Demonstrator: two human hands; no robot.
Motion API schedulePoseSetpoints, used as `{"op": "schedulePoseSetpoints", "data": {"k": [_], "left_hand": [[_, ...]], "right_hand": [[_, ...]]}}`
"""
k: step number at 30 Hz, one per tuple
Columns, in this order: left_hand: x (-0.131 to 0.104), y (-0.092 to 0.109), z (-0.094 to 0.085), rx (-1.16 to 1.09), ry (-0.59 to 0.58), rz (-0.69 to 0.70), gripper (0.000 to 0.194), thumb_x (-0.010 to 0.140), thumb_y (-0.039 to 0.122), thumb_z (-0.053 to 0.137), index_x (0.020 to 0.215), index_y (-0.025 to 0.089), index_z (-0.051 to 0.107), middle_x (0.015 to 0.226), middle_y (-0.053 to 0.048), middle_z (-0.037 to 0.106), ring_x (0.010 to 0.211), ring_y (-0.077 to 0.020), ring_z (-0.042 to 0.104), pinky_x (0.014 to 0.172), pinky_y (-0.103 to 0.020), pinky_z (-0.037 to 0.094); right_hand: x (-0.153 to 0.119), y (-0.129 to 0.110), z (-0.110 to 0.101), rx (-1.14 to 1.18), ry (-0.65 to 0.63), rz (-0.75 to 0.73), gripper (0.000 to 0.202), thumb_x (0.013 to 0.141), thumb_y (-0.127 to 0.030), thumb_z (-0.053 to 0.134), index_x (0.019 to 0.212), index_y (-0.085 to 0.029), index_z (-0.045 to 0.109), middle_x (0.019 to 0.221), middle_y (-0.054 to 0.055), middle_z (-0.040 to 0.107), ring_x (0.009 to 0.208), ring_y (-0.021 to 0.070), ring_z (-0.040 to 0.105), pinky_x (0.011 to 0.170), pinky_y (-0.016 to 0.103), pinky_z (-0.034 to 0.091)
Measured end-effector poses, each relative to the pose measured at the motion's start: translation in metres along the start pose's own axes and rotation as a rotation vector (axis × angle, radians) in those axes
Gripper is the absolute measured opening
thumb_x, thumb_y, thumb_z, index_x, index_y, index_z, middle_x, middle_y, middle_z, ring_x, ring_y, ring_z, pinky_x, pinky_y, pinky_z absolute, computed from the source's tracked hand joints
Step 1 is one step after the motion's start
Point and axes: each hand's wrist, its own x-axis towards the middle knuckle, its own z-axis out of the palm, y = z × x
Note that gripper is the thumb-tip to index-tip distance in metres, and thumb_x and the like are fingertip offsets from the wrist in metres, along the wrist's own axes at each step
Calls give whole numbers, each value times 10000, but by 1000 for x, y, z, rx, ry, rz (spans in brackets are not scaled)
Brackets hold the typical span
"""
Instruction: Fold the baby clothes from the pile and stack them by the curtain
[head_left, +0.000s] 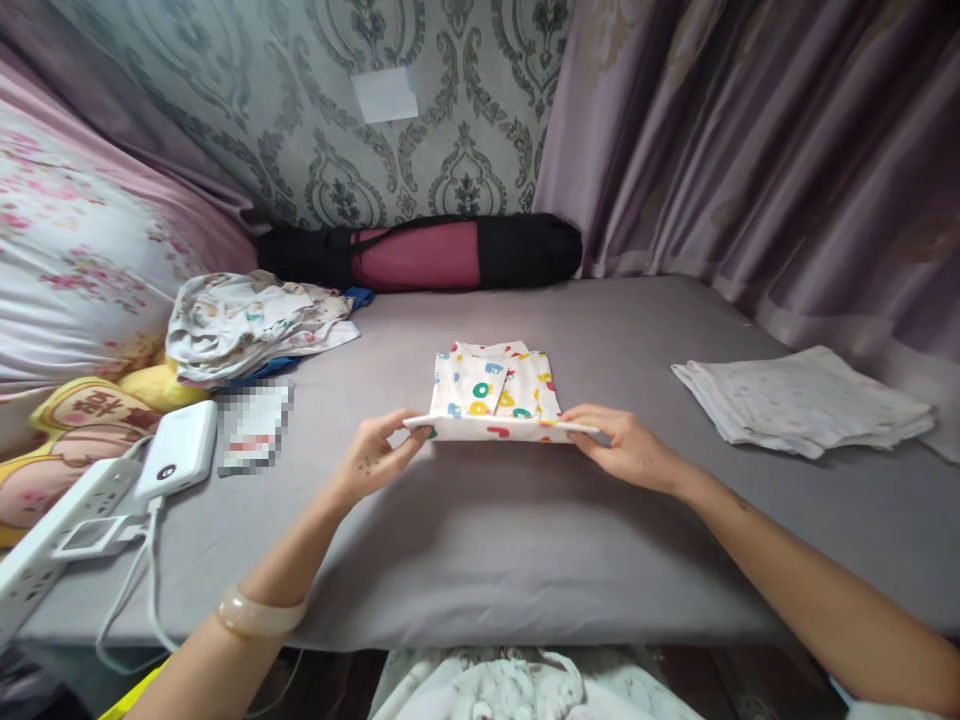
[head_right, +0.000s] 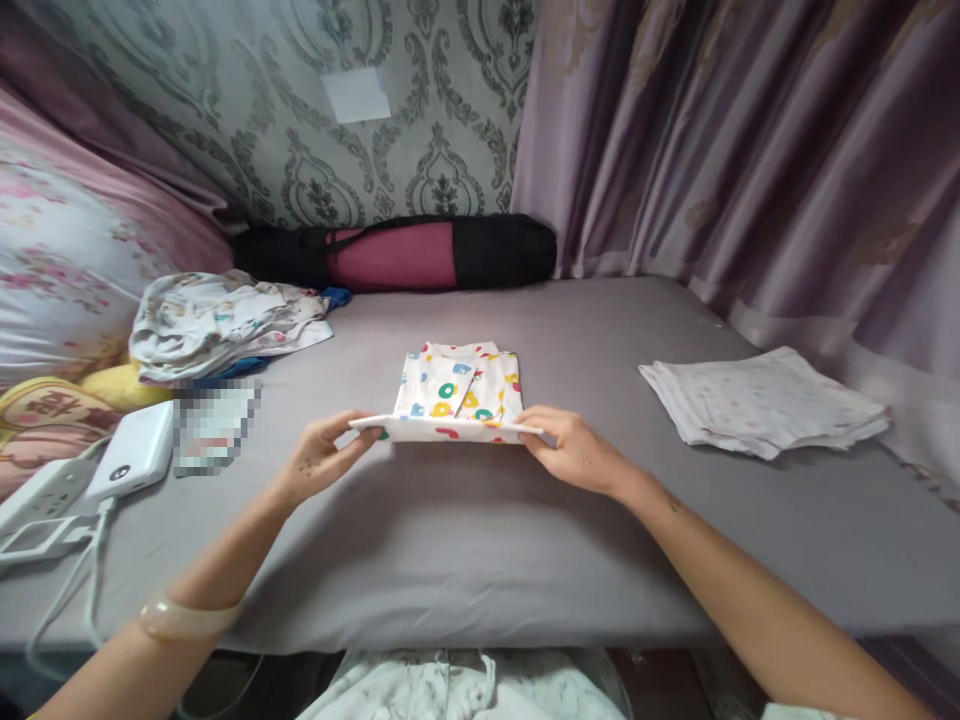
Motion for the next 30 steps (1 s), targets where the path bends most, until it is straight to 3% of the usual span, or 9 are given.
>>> {"op": "schedulePoseSetpoints", "data": {"k": [4, 6, 11, 14, 20, 25, 30], "left_hand": [[33, -9, 18, -145, 278, -65, 272, 853, 429, 586, 810, 168, 647, 687, -2, 605, 670, -135, 562, 615, -225, 454], [52, -13, 27, -165, 357, -90, 252, 855, 414, 565, 817, 174, 628, 689, 6, 581, 655, -125, 534, 598, -215, 427], [94, -25, 44, -67, 474, -151, 209, 876, 340, 501, 748, 191, 572, 597, 46, 460, 564, -101, 422, 537, -203, 334], [115, -37, 52, 11, 463, -184, 178, 889, 304, 485, 793, 193, 587, 613, 42, 498, 592, -110, 448, 581, -209, 347], [145, -62, 65, 289, 354, -332, 189, 937, 270, 438, 885, 194, 602, 837, -45, 671, 771, -172, 582, 684, -250, 388], [148, -69, 75, 469, 234, -454, 227, 980, 317, 383, 977, 195, 575, 993, -114, 695, 908, -226, 638, 736, -285, 417], [145, -69, 79, 582, 173, -479, 246, 986, 327, 365, 1061, 180, 547, 1022, -151, 694, 934, -263, 664, 746, -312, 437]], "right_hand": [[32, 16, 9, 125, 227, 232, 269, 896, -354, 520, 1037, -210, 698, 906, 33, 725, 810, 202, 675, 744, 314, 536], [49, 24, 14, 128, 322, 278, 282, 885, -375, 511, 1019, -199, 686, 842, 28, 715, 739, 190, 654, 685, 297, 517], [90, 40, 28, -62, 467, 403, 233, 869, -367, 499, 740, -193, 586, 650, 15, 617, 596, 157, 538, 576, 254, 407], [110, 48, 34, -200, 443, 506, 228, 882, -336, 492, 717, -197, 563, 658, 31, 618, 617, 165, 536, 583, 254, 377], [134, 65, 41, -329, 298, 670, 276, 940, -355, 431, 946, -177, 643, 945, 112, 704, 868, 225, 635, 677, 266, 417], [139, 68, 46, -382, 181, 757, 355, 964, -404, 394, 1071, -178, 646, 1081, 150, 691, 1000, 280, 642, 768, 324, 450], [140, 63, 53, -445, 151, 778, 358, 979, -372, 387, 1131, -156, 627, 1099, 175, 681, 1025, 293, 647, 825, 359, 456]]}}
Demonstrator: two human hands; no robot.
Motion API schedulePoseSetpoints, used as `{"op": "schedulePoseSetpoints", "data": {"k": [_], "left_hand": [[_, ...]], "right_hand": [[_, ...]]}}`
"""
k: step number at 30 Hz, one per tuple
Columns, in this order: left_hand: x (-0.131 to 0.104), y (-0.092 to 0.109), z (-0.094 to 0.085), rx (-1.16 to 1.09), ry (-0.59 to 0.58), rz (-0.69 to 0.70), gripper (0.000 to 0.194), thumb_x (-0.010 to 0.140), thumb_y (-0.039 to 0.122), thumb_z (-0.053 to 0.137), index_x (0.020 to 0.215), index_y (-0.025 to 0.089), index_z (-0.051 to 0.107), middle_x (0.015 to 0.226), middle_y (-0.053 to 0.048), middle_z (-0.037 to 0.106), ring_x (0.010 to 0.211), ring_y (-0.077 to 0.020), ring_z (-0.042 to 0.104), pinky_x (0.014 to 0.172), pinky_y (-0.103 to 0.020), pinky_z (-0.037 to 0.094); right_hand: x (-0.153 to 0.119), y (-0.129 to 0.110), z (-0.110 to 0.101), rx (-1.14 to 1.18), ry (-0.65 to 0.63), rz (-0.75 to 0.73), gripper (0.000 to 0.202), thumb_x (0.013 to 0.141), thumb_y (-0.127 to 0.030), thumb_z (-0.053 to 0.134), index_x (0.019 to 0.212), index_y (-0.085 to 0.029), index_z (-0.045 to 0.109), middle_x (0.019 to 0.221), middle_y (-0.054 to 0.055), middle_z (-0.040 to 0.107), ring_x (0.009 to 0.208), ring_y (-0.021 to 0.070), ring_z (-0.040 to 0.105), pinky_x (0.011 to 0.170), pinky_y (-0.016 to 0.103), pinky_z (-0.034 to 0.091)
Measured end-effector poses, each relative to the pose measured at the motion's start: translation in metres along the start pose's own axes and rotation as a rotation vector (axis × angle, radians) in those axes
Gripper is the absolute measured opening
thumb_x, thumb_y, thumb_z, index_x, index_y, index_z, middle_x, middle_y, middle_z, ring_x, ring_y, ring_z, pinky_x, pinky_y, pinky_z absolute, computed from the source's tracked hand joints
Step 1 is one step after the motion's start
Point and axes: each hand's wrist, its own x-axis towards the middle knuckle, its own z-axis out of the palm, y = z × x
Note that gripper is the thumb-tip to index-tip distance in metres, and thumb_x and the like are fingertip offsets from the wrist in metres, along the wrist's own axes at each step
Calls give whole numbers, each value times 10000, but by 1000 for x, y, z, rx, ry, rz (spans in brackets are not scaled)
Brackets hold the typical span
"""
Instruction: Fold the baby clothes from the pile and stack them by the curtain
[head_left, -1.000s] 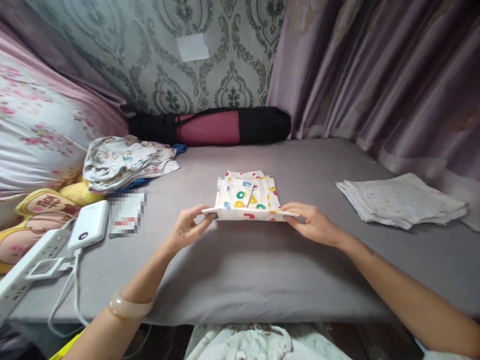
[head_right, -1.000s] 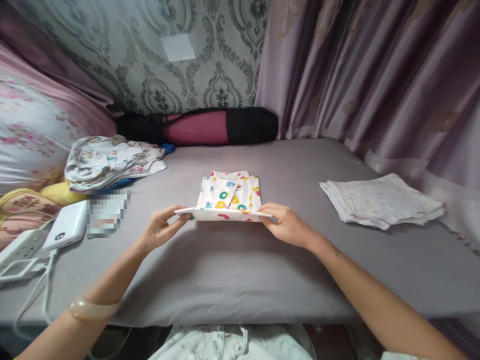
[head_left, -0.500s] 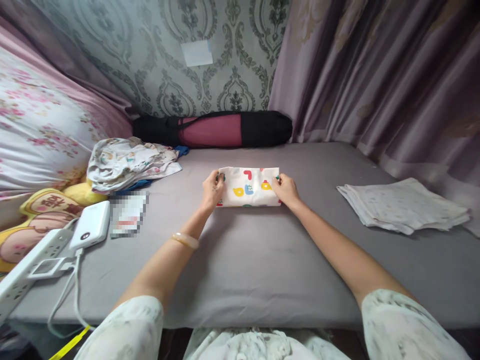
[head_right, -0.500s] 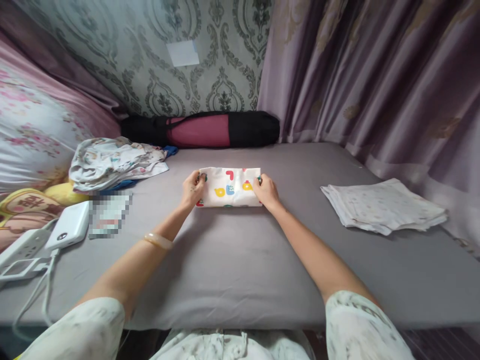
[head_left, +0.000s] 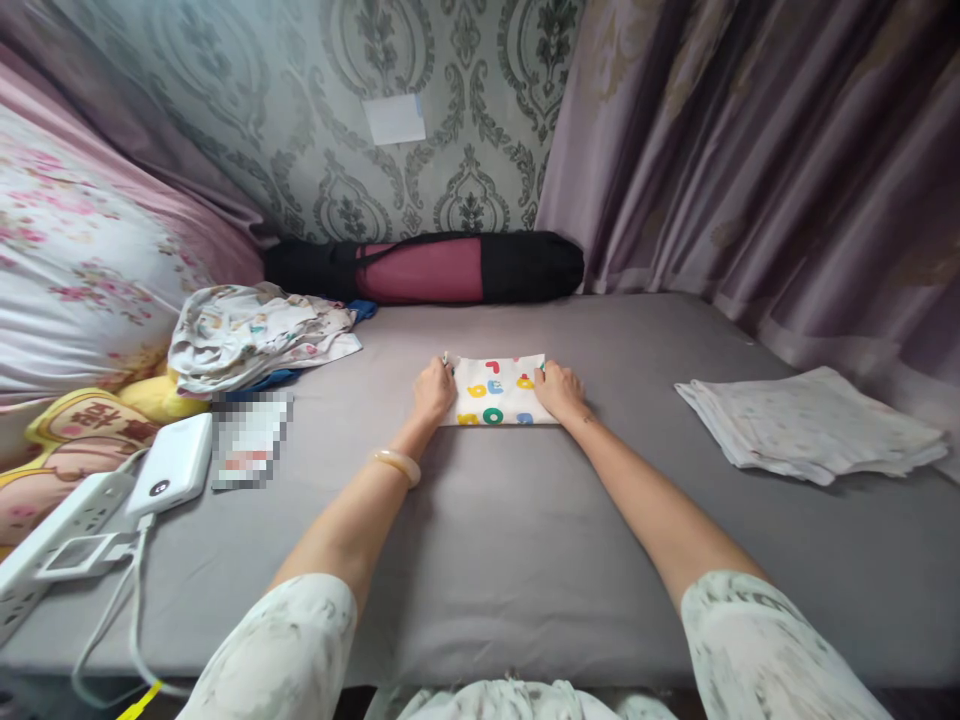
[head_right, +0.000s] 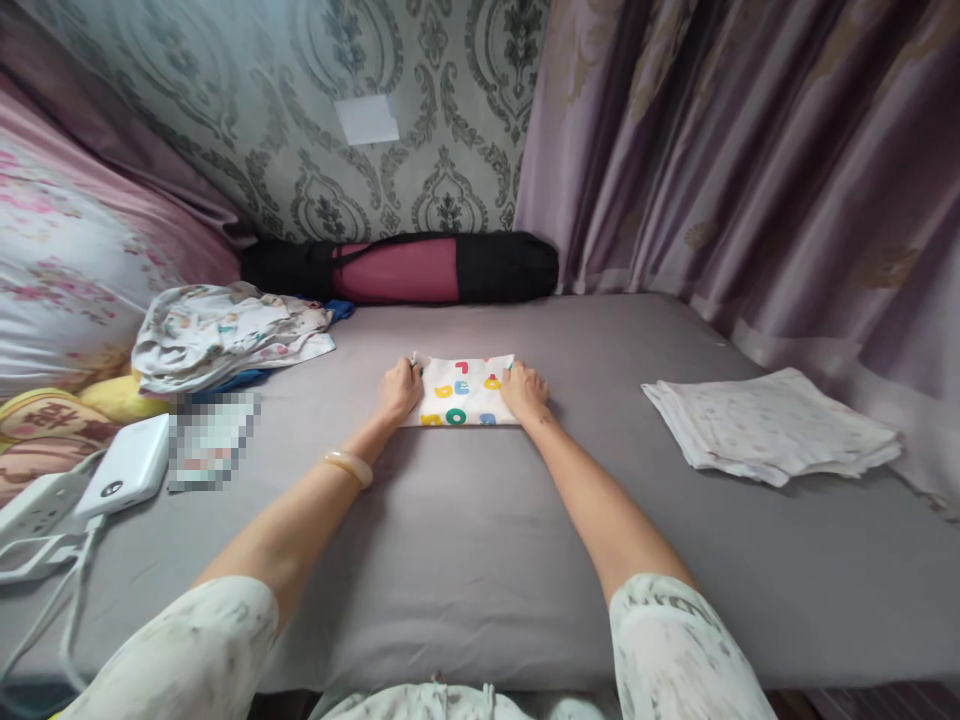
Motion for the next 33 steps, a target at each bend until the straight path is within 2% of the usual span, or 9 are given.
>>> {"op": "schedulePoseSetpoints", "data": {"k": [11, 25, 33], "left_hand": [[5, 1, 9, 44, 41, -42, 303, 989, 339, 339, 1086, 151, 555, 1014, -184, 687, 957, -290, 672, 780, -348, 463], [8, 5, 1, 62, 31, -85, 331, 968, 354, 352, 1047, 172, 617, 1021, -169, 701, 973, -298, 666, 782, -358, 472], [5, 8, 4, 69, 44, -107, 346, 960, 356, 357, 1077, 137, 598, 1035, -205, 691, 973, -308, 671, 809, -380, 481]], "right_hand": [[3, -2, 5, -24, 35, 27, 362, 983, -338, 363, 1126, -123, 617, 1063, 195, 684, 1007, 301, 658, 829, 367, 467], [5, -2, 4, 36, 15, 75, 347, 969, -331, 389, 1141, -124, 607, 1090, 191, 679, 1035, 299, 647, 854, 373, 464], [6, -3, 8, 51, 36, 113, 347, 961, -327, 411, 1161, -110, 593, 1095, 202, 679, 1042, 307, 648, 866, 389, 469]]}}
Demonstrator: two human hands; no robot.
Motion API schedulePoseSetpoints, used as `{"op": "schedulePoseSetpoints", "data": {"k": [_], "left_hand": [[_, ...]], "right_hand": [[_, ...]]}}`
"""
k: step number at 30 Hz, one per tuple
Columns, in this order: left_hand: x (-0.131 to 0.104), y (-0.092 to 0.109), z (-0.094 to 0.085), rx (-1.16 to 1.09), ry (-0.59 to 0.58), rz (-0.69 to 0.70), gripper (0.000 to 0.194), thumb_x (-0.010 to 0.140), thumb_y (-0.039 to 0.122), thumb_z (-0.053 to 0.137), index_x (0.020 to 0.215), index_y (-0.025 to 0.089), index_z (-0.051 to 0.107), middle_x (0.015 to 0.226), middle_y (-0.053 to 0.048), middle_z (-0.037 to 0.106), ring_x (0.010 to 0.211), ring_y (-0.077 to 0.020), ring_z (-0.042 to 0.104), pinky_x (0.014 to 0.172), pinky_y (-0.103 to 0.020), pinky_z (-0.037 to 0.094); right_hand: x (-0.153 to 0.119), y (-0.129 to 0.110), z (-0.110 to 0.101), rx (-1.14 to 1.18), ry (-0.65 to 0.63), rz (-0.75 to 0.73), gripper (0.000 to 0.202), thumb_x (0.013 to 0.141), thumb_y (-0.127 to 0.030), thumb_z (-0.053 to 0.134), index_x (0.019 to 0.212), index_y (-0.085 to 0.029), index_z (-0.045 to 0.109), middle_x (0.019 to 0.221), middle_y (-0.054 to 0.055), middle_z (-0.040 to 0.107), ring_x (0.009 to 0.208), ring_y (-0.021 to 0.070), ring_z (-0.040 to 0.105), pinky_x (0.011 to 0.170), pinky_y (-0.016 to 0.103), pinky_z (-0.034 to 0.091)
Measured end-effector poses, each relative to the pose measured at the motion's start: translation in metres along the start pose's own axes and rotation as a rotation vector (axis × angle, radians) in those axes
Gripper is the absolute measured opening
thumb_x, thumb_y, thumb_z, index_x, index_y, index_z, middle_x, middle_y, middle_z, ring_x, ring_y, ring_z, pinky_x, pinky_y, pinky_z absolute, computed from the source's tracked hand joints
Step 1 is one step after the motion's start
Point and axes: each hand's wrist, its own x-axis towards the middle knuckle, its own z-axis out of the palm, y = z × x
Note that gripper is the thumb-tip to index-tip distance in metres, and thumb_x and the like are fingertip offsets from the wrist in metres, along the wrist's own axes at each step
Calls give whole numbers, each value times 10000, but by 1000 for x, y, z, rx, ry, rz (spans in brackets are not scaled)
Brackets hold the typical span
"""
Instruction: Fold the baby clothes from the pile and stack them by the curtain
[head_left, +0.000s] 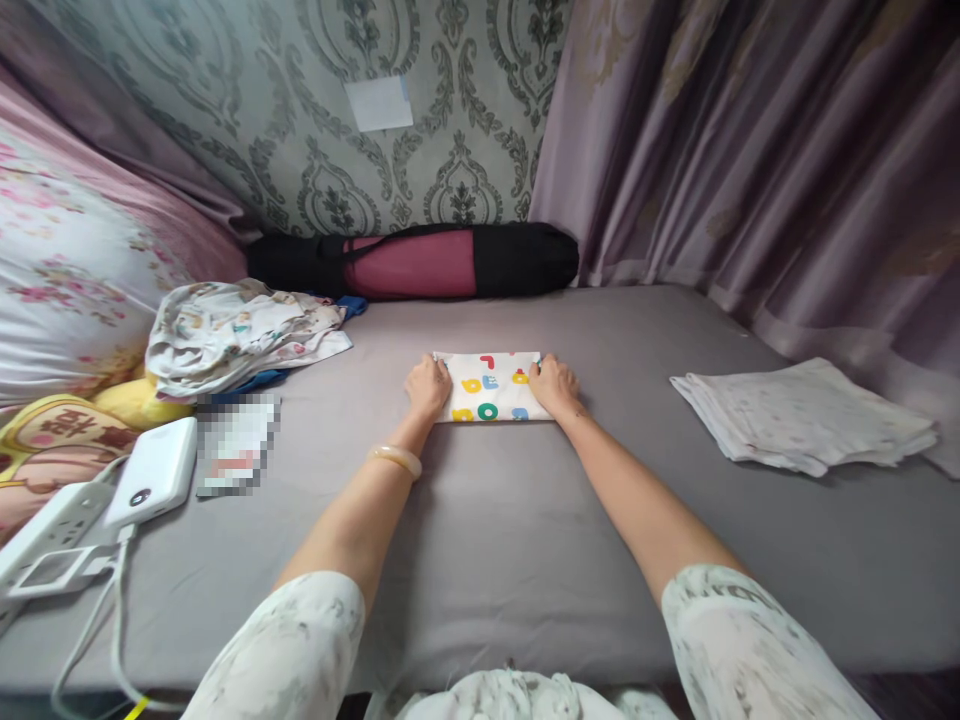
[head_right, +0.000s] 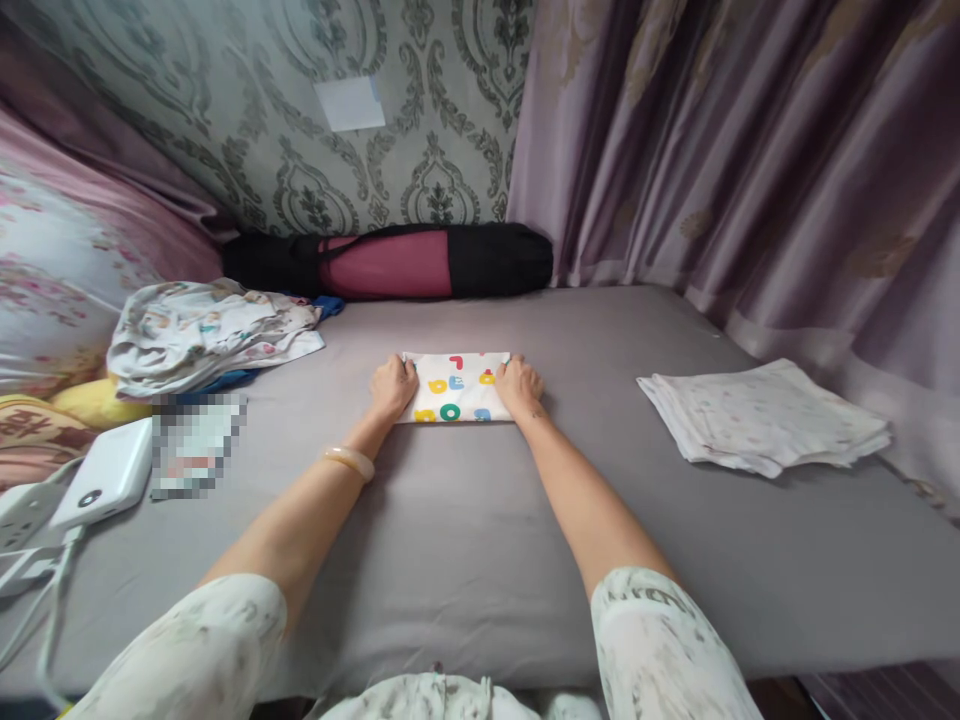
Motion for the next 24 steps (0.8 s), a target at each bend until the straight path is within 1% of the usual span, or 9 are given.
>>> {"op": "schedulePoseSetpoints", "data": {"k": [3, 5, 7, 9, 12, 14, 16, 20, 24], "left_hand": [[2, -1, -2, -52, 1, -8, 352, 943, 393, 388, 1044, 141, 613, 1035, -210, 693, 991, -315, 666, 814, -385, 487], [6, -5, -7, -137, -31, -19, 373, 935, 437, 397, 953, 152, 636, 1003, -202, 703, 1000, -312, 663, 810, -373, 492], [11, -12, -11, -248, -76, -49, 392, 932, 448, 393, 833, 161, 642, 905, -176, 716, 952, -289, 675, 777, -342, 503], [15, -20, -14, -375, -130, -100, 391, 931, 421, 389, 767, 163, 633, 760, -135, 704, 825, -253, 689, 696, -305, 516], [17, -31, -16, -553, -205, -155, 305, 907, 351, 427, 820, 146, 634, 635, -76, 658, 637, -195, 664, 575, -259, 510], [14, -35, -16, -607, -223, -156, 236, 876, 302, 474, 891, 130, 635, 665, -66, 665, 596, -167, 646, 550, -238, 504], [11, -37, -17, -617, -224, -158, 224, 837, 267, 527, 963, 113, 629, 756, -77, 688, 596, -149, 640, 547, -227, 501], [5, -38, -19, -669, -240, -177, 342, 757, 198, 591, 1084, 95, 591, 933, -99, 697, 638, -132, 650, 557, -218, 500], [1, -37, -22, -716, -241, -188, 388, 710, 135, 603, 1095, 98, 574, 957, -93, 693, 661, -128, 657, 559, -209, 493]], "right_hand": [[6, 3, -1, 58, -15, 0, 373, 952, -332, 430, 1188, -94, 594, 1132, 220, 669, 1077, 318, 633, 891, 398, 464], [15, 9, -4, 180, -85, 27, 383, 959, -344, 412, 1145, -93, 633, 1131, 220, 675, 1071, 299, 639, 881, 360, 474], [25, 15, -6, 303, -171, 73, 411, 970, -340, 366, 1038, -93, 688, 1016, 200, 714, 940, 256, 686, 792, 300, 507], [34, 20, -6, 380, -231, 111, 441, 968, -313, 333, 943, -93, 714, 826, 155, 733, 715, 204, 700, 652, 255, 523], [41, 26, -4, 462, -254, 136, 421, 952, -273, 336, 921, -91, 714, 663, 85, 703, 496, 139, 627, 514, 213, 501], [41, 28, -2, 513, -245, 145, 409, 947, -257, 337, 933, -84, 708, 642, 70, 694, 458, 116, 599, 483, 193, 489], [39, 29, -1, 554, -236, 151, 407, 948, -247, 333, 938, -74, 701, 636, 72, 691, 456, 107, 595, 474, 179, 483], [38, 30, -1, 581, -238, 156, 411, 963, -264, 332, 919, -73, 693, 643, 81, 693, 472, 105, 608, 479, 173, 485], [37, 29, 0, 519, -220, 132, 391, 937, -379, 444, 823, -107, 702, 617, 71, 683, 476, 119, 607, 492, 190, 484]]}}
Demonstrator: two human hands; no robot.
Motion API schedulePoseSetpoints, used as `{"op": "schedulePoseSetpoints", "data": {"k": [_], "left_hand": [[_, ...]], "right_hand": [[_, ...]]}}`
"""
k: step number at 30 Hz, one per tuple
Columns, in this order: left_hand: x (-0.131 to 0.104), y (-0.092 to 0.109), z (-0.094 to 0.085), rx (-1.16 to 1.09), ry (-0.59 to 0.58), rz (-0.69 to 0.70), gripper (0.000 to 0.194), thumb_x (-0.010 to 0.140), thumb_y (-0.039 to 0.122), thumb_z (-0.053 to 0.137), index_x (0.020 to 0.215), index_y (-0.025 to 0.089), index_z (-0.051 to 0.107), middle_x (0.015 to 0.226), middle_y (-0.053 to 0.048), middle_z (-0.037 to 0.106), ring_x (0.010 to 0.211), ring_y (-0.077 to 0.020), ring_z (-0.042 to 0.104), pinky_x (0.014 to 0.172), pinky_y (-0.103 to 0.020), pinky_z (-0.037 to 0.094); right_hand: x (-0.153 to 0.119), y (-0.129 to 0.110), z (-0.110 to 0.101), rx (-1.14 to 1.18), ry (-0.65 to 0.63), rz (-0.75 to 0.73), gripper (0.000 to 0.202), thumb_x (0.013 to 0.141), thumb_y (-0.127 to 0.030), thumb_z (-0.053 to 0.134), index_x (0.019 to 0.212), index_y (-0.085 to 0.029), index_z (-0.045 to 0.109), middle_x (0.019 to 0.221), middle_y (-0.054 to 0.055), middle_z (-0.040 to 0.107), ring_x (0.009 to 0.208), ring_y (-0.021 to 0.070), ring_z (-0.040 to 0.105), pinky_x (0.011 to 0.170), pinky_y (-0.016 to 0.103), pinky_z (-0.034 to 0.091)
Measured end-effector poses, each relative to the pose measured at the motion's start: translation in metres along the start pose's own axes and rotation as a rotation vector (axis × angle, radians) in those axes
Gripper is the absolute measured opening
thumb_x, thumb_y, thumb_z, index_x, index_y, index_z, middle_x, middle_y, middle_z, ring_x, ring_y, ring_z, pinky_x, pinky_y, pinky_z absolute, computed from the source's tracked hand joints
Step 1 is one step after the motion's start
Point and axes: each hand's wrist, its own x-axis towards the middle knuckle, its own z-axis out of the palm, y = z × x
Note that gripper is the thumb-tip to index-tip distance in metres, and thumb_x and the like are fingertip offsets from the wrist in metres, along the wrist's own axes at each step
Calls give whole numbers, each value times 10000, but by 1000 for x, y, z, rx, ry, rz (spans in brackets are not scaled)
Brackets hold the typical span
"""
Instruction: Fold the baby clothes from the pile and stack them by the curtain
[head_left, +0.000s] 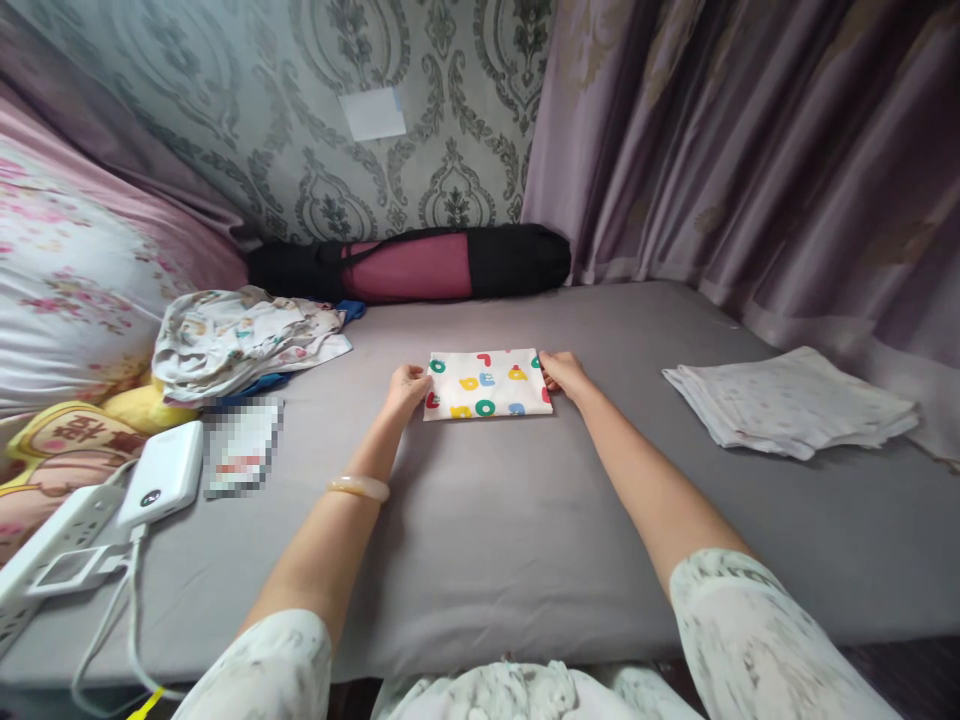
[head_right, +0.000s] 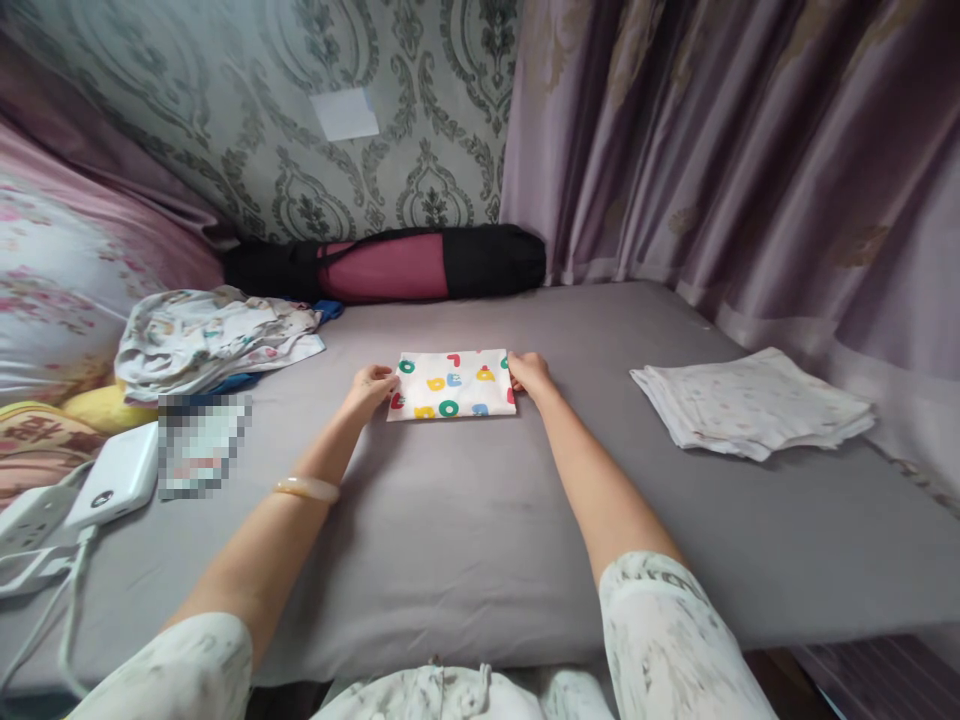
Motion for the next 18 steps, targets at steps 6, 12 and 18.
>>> {"op": "schedulePoseSetpoints", "data": {"k": [6, 12, 18], "left_hand": [[-5, 2, 3, 44, 54, -22, 368, 717, 172, 644, 1070, 119, 552, 923, -82, 686, 724, -163, 674, 563, -224, 495], [-5, -6, 5, 97, 122, 0, 464, 681, 228, 723, 1087, 156, 511, 897, -56, 670, 790, -194, 671, 640, -276, 516], [-8, -5, 2, 189, 151, 54, 362, 788, 322, 658, 1072, 146, 519, 1014, -93, 642, 946, -202, 637, 807, -310, 508]], "right_hand": [[-4, -1, 2, -246, 52, -82, 249, 832, -362, 596, 762, -162, 727, 694, 86, 716, 686, 191, 690, 604, 225, 476], [-13, -3, 3, -357, 120, -143, 223, 832, -338, 590, 885, -192, 750, 962, 101, 747, 944, 207, 688, 700, 219, 473], [-19, -10, -3, -367, 75, -110, 259, 871, -338, 545, 942, -177, 734, 960, 115, 738, 942, 223, 687, 719, 249, 486]]}}
